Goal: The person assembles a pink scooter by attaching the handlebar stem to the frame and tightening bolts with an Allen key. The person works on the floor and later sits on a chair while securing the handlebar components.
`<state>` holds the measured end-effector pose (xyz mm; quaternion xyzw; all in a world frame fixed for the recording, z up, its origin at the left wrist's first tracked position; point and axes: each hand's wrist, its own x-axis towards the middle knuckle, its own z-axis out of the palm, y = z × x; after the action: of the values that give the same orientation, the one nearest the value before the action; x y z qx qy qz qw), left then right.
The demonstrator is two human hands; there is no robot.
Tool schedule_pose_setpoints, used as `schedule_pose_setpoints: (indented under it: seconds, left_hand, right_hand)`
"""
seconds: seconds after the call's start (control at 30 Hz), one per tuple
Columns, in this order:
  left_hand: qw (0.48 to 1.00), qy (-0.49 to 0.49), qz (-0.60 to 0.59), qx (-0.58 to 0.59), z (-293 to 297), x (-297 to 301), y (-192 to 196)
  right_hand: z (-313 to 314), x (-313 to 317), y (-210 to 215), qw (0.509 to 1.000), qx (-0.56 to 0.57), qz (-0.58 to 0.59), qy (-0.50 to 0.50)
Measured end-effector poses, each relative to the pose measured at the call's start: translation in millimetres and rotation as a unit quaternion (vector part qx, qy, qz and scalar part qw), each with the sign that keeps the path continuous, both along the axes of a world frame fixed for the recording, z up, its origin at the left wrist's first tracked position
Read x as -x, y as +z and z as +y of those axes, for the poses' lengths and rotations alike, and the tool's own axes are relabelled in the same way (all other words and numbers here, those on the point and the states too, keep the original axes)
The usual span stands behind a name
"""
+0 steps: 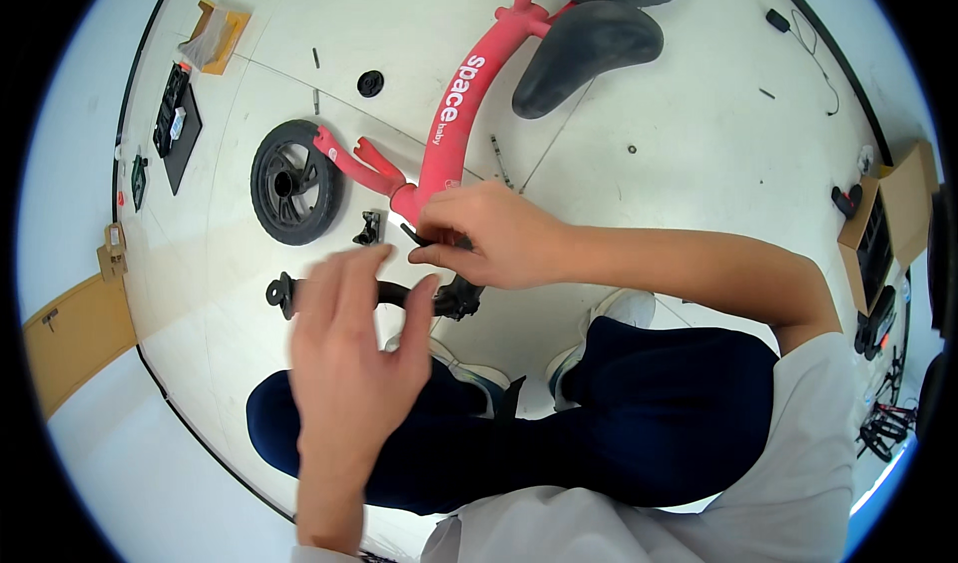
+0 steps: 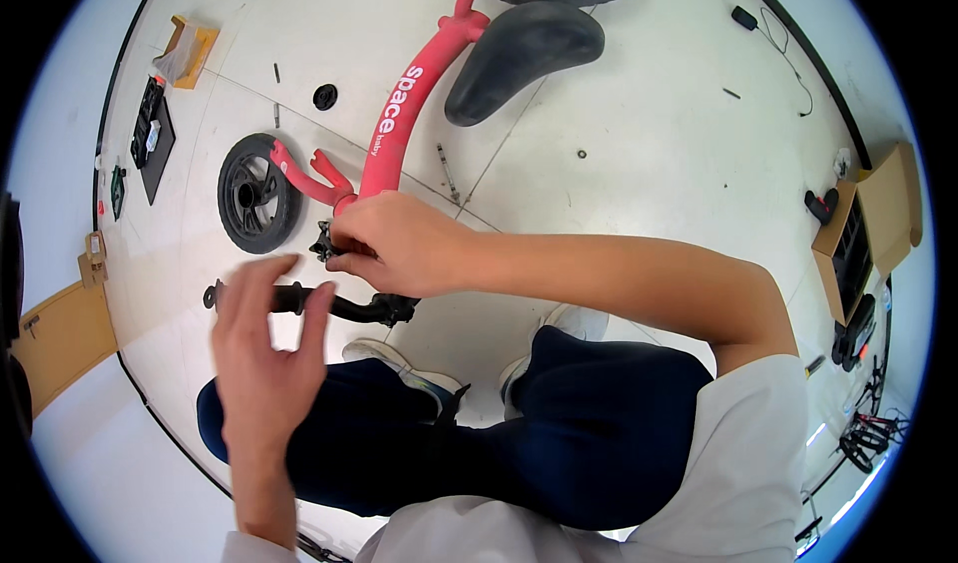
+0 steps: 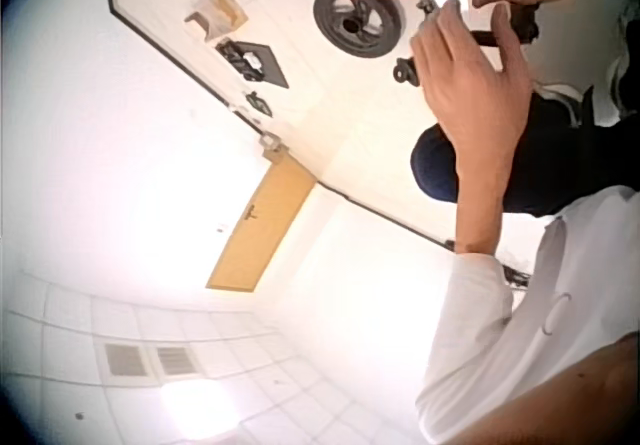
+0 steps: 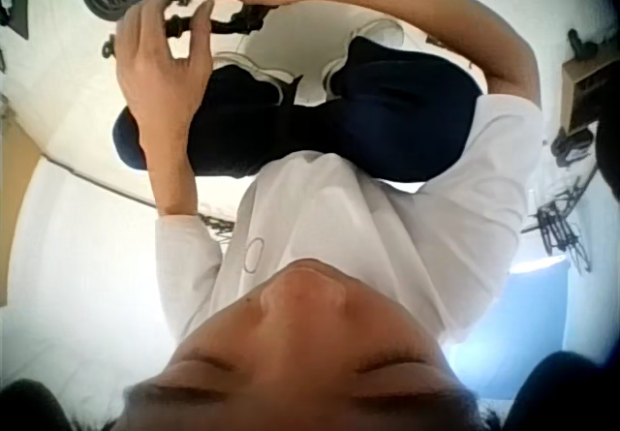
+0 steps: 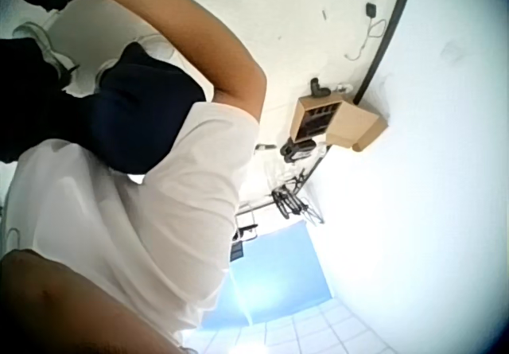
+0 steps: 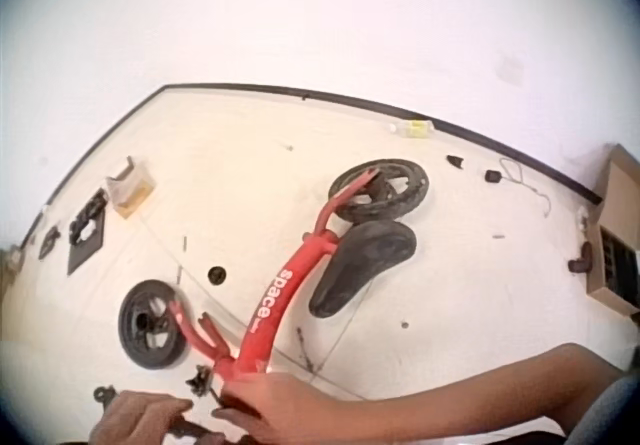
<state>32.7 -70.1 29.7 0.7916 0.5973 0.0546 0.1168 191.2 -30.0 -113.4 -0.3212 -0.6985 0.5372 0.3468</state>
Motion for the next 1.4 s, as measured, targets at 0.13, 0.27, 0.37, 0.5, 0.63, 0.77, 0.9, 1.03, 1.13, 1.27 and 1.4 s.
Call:
schedule_pose_setpoints:
  seconds: [0.13, 0.27, 0.37, 0.5, 0.63, 0.77, 0.9, 1.03, 1.13, 1.27, 1.4]
  left_hand:
    - [0.966, -0.113, 0.202, -0.117, 18.0, 35.1, 17.9]
    - [0.983, 0.024, -0.004, 0.18, 21.3, 65.5, 15.0]
    - [0.983, 0.011, -0.002, 0.183, 20.6, 68.0, 16.1]
    - [0.985, -0.042, -0.032, 0.164, 21.3, 74.0, 15.5]
    - [0.984, -0.048, -0.033, 0.168, 17.8, 80.3, 15.4]
    - [0.983, -0.051, -0.019, 0.178, 16.3, 83.0, 18.8]
    - [0.98, -0.057, -0.013, 0.191, 17.7, 84.6, 19.6]
    - [0.98, -0.077, -0.017, 0.184, 21.3, 86.7, 18.9]
    - [0.977, -0.08, -0.02, 0.195, 24.3, 86.5, 14.5]
    - [0.968, -0.092, 0.027, 0.232, 19.7, 98.2, 27.1]
    - [0.972, -0.204, -0.001, 0.114, 32.6, 102.2, -0.6]
  right_hand:
    - [2.4, 15.2, 31.1, 0.988, -0.113, 0.059, -0.086]
    - [45.0, -5.3, 62.6, 0.992, 0.028, -0.101, 0.068]
    - [29.7, -30.6, 27.1, 0.923, 0.009, -0.296, 0.246]
    - [12.5, -37.4, 9.7, 0.896, 0.006, -0.364, 0.254]
    - [11.1, -32.9, 3.4, 0.888, -0.045, -0.36, 0.283]
    - [11.0, -34.3, -1.6, 0.866, -0.124, -0.382, 0.297]
    - [19.1, -31.1, 3.4, 0.825, -0.173, -0.412, 0.347]
    - [25.3, -28.2, 6.4, 0.787, -0.205, -0.439, 0.381]
    - [11.2, -23.5, 14.6, 0.797, -0.125, -0.477, 0.35]
    - [-23.0, -10.3, 7.8, 0.852, -0.057, -0.463, 0.237]
    - [-43.1, 4.5, 18.6, 0.862, 0.103, -0.493, 0.061]
